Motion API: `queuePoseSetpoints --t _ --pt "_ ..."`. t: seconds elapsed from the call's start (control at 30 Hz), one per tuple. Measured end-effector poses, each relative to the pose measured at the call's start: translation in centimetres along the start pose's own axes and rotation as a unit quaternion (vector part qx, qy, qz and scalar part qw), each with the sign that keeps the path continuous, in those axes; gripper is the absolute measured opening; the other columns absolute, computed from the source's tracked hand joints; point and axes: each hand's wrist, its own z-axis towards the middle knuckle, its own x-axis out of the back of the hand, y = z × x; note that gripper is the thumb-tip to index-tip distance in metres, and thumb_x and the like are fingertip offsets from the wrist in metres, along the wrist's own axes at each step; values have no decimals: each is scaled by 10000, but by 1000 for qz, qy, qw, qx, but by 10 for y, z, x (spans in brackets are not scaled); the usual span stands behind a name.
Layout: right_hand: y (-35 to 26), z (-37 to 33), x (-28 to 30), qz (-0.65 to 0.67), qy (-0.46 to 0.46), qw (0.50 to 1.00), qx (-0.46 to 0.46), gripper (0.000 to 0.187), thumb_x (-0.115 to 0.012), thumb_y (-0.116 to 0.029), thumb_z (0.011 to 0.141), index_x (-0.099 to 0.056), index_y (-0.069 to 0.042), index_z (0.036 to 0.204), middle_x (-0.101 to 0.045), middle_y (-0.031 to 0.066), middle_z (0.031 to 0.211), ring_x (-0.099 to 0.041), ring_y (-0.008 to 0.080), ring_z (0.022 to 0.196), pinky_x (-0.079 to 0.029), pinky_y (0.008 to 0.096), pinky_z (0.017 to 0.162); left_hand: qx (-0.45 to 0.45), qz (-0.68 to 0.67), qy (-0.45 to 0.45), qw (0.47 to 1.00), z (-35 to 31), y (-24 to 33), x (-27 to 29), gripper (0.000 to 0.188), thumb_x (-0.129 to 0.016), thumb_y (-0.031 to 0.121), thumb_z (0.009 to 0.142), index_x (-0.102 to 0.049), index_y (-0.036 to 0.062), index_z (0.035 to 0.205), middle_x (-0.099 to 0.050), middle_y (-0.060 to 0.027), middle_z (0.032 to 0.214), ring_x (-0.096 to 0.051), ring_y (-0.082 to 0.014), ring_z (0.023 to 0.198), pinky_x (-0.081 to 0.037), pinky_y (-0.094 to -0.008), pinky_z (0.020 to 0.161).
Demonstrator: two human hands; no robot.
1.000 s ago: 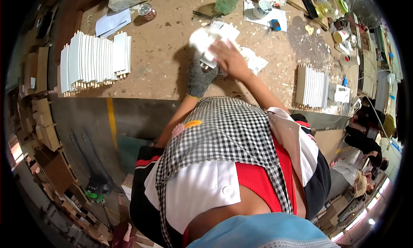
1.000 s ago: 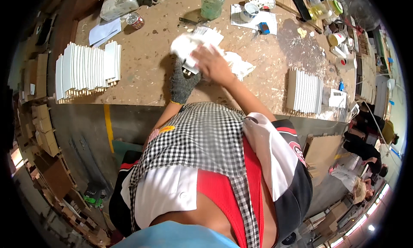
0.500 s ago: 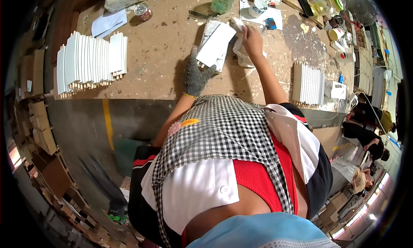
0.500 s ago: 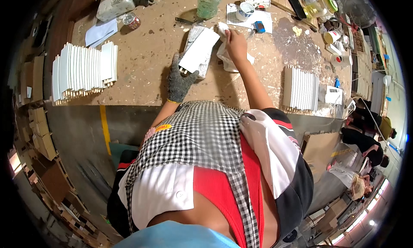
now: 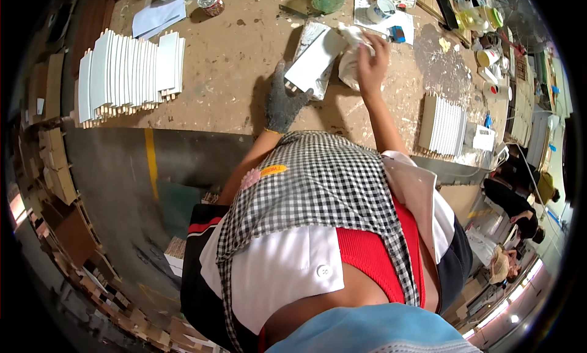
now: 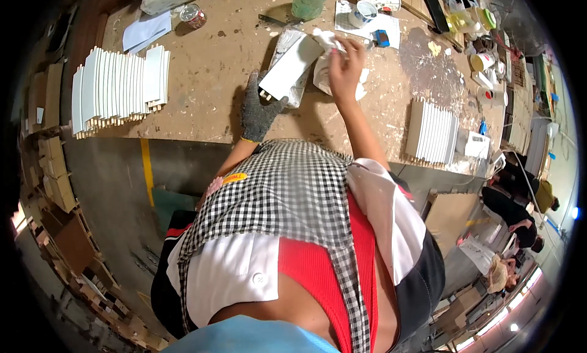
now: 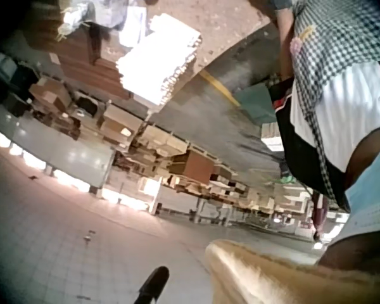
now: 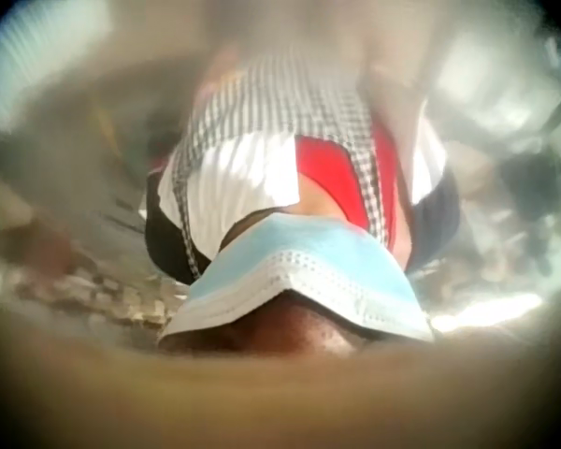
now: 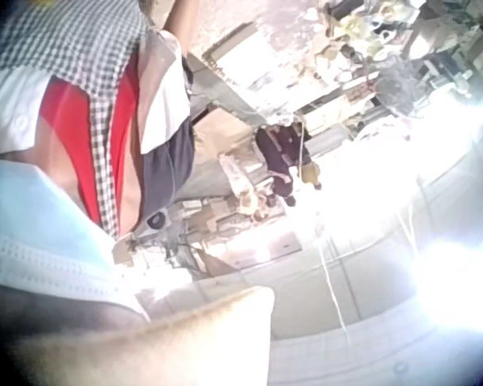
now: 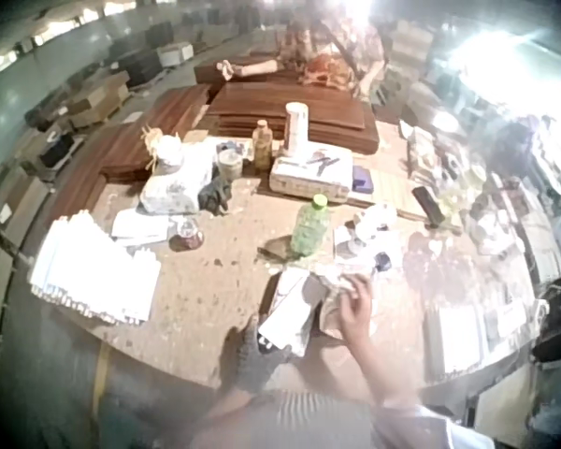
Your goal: The person cleans individual white wooden components by hand using a cloth.
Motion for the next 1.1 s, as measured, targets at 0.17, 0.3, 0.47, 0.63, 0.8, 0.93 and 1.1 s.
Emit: queuePoseSetpoints --t 0.17,0.3,0.47,0.63,0.8,0.93,1.1 --pt "-41 -50 -8 -68 -315 931 171 267 -584 -185 949 -695 -132 1187 -601 72 1356 -535 256 1262 -414 437 1041 77 -138 -34 987 -10 -8 -4 686 -715 80 880 -359 -6 1459 -564 -163 1345 -582 -260 1183 -482 -362 1001" --pt "-3 -54 -13 -241 -332 887 211 300 -566 -267 965 -690 -252 1239 -549 -22 1461 -412 284 1428 -173 533 1211 47 -126 -27 991 -5 10 -4 809 -805 238 831 -363 -18 1458 -530 -178 1394 -556 -284 1232 -452 -383 1041" --pt "77 36 8 -220 -120 959 -131 263 -523 -222 1009 -678 -9 1015 -692 223 1000 -649 411 915 -500 466 790 2 32 -8 999 -4 25 10 841 -859 270 778 -414 -26 1428 -541 -238 1357 -539 -346 1252 -464 -438 1022" --pt "75 45 51 226 57 949 -213 334 -545 -325 1030 -673 -24 965 -645 24 778 -601 136 703 -451 281 626 122 -144 -58 980 7 54 35 621 -753 296 879 -515 1 1371 -600 -194 1281 -607 -293 1135 -525 -393 926" --pt "-45 -27 6 14 -139 990 -1 202 -674 -166 947 -677 -93 1136 -683 51 1036 -645 157 976 -512 291 828 382 -583 -59 715 30 30 4 460 -631 242 979 -532 29 1375 -616 -134 1231 -677 -224 927 -607 -306 738" --pt "-37 -56 -11 -209 -376 876 218 356 -562 -311 997 -632 -220 1334 -550 -12 1457 -523 301 1331 -284 551 1169 362 -573 -75 732 38 30 -6 455 -628 232 979 -531 31 1375 -611 -138 1237 -669 -226 948 -608 -318 752" --pt "7 -13 -8 -287 -264 911 132 375 -534 -250 1009 -596 -188 1373 -532 79 1466 -497 306 1357 -327 567 1133 367 -553 -70 745 24 41 6 449 -625 220 978 -529 34 1375 -605 -143 1245 -660 -229 973 -608 -334 769"
